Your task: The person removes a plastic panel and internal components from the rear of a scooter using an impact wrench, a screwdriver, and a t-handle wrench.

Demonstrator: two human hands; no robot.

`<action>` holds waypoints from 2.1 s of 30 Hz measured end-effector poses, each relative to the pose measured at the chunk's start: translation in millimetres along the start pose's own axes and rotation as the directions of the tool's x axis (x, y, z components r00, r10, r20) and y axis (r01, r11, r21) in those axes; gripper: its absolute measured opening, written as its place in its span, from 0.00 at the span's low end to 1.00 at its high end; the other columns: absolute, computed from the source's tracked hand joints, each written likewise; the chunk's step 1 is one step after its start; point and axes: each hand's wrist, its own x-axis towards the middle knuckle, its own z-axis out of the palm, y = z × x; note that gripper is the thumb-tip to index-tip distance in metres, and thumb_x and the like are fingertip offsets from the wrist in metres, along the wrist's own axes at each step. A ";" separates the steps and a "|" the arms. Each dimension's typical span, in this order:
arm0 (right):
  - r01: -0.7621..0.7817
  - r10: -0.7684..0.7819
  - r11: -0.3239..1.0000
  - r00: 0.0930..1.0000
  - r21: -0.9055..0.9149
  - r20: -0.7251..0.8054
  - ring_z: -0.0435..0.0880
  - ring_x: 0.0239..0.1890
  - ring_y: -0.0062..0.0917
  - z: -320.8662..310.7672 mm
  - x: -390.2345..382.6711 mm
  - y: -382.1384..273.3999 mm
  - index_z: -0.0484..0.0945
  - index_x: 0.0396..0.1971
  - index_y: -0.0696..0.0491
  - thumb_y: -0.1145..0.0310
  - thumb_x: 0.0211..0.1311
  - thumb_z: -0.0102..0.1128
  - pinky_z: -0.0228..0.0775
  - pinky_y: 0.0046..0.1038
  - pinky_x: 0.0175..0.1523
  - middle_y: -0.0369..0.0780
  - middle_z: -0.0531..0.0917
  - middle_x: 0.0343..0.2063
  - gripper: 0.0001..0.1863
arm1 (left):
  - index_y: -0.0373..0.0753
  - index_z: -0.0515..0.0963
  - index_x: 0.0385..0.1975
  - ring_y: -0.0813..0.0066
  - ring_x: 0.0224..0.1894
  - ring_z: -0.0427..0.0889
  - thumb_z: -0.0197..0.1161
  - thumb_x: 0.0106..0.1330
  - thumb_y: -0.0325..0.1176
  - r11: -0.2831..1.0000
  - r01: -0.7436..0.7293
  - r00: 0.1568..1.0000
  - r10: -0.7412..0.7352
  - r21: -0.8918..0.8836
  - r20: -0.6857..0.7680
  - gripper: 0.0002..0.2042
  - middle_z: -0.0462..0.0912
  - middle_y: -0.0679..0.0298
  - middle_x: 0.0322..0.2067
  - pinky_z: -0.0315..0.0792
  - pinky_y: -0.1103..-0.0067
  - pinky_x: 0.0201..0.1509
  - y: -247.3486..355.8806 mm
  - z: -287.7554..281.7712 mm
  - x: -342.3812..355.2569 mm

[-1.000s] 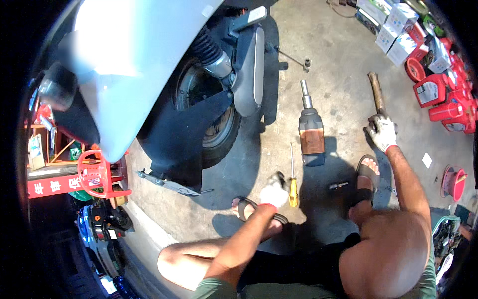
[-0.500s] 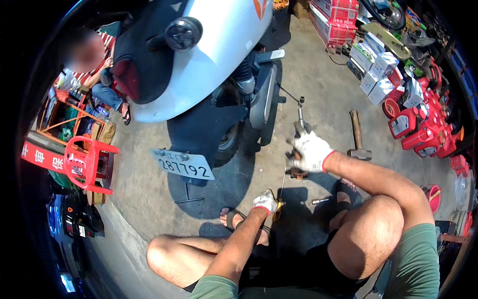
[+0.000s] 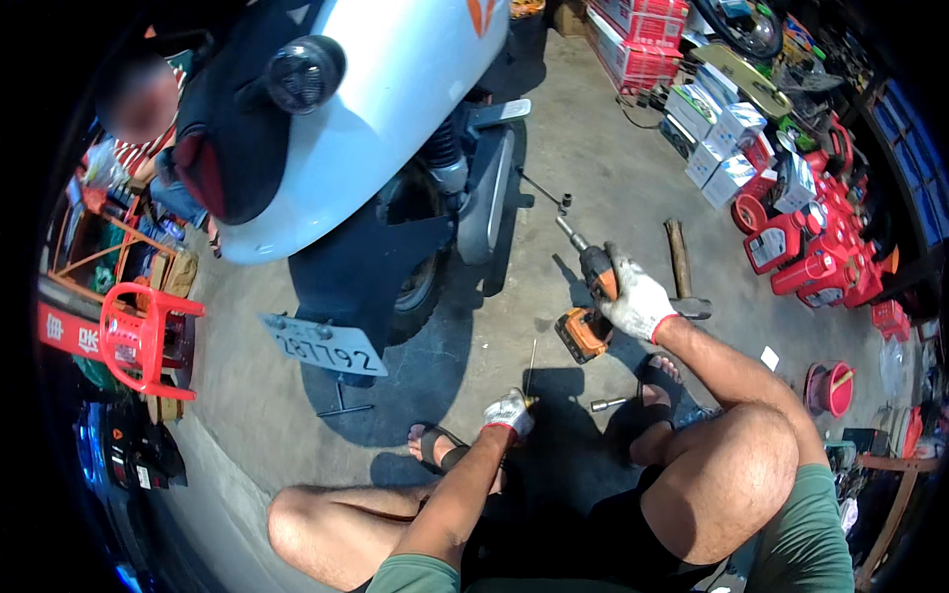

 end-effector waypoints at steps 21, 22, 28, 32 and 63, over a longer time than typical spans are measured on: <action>-0.338 0.310 0.940 0.904 -0.047 -0.294 0.71 0.56 0.45 -48.3 59.6 109.2 0.51 0.66 0.54 0.60 0.51 0.60 0.64 0.37 0.60 0.54 0.69 0.55 0.43 | 0.36 0.72 0.46 0.70 0.32 0.80 0.59 0.59 0.39 0.870 -0.131 0.991 0.112 -0.475 -0.070 0.17 0.80 0.57 0.32 0.74 0.75 0.35 18.4 -24.3 24.1; -0.292 0.224 0.950 0.886 -0.111 -0.407 0.70 0.56 0.45 -47.2 56.6 111.9 0.53 0.65 0.55 0.61 0.51 0.60 0.63 0.37 0.60 0.54 0.69 0.55 0.41 | 0.36 0.72 0.46 0.72 0.33 0.80 0.59 0.60 0.37 0.813 -0.128 0.991 0.127 -0.567 -0.042 0.17 0.80 0.58 0.33 0.75 0.76 0.34 31.8 -31.2 20.8; 0.180 -0.095 0.982 0.750 0.063 -0.655 0.75 0.49 0.45 -21.9 14.8 69.4 0.71 0.50 0.57 0.68 0.51 0.62 0.68 0.39 0.54 0.51 0.76 0.46 0.25 | 0.34 0.69 0.47 0.79 0.35 0.77 0.61 0.62 0.35 0.588 -0.249 0.963 0.237 -0.770 -0.131 0.17 0.77 0.63 0.35 0.75 0.82 0.34 80.7 -65.6 3.0; -0.111 -0.044 0.748 0.975 0.654 0.216 0.80 0.44 0.33 76.2 -19.5 56.5 0.71 0.50 0.60 0.58 0.62 0.58 0.74 0.32 0.46 0.47 0.79 0.41 0.24 | 0.34 0.70 0.46 0.80 0.36 0.77 0.62 0.61 0.29 0.437 -0.293 0.951 0.226 -0.850 -0.211 0.15 0.77 0.63 0.36 0.74 0.82 0.39 110.1 -78.4 2.8; -0.764 -0.634 -0.438 0.636 0.474 0.440 0.83 0.24 0.22 108.0 -11.4 26.6 0.72 0.52 0.60 0.52 0.69 0.45 0.76 0.19 0.24 0.41 0.82 0.27 0.26 | 0.37 0.75 0.34 0.85 0.19 0.70 0.59 0.66 0.35 0.187 -0.577 0.795 -0.095 -0.795 -0.599 0.07 0.77 0.68 0.22 0.61 0.87 0.22 85.1 -149.1 6.6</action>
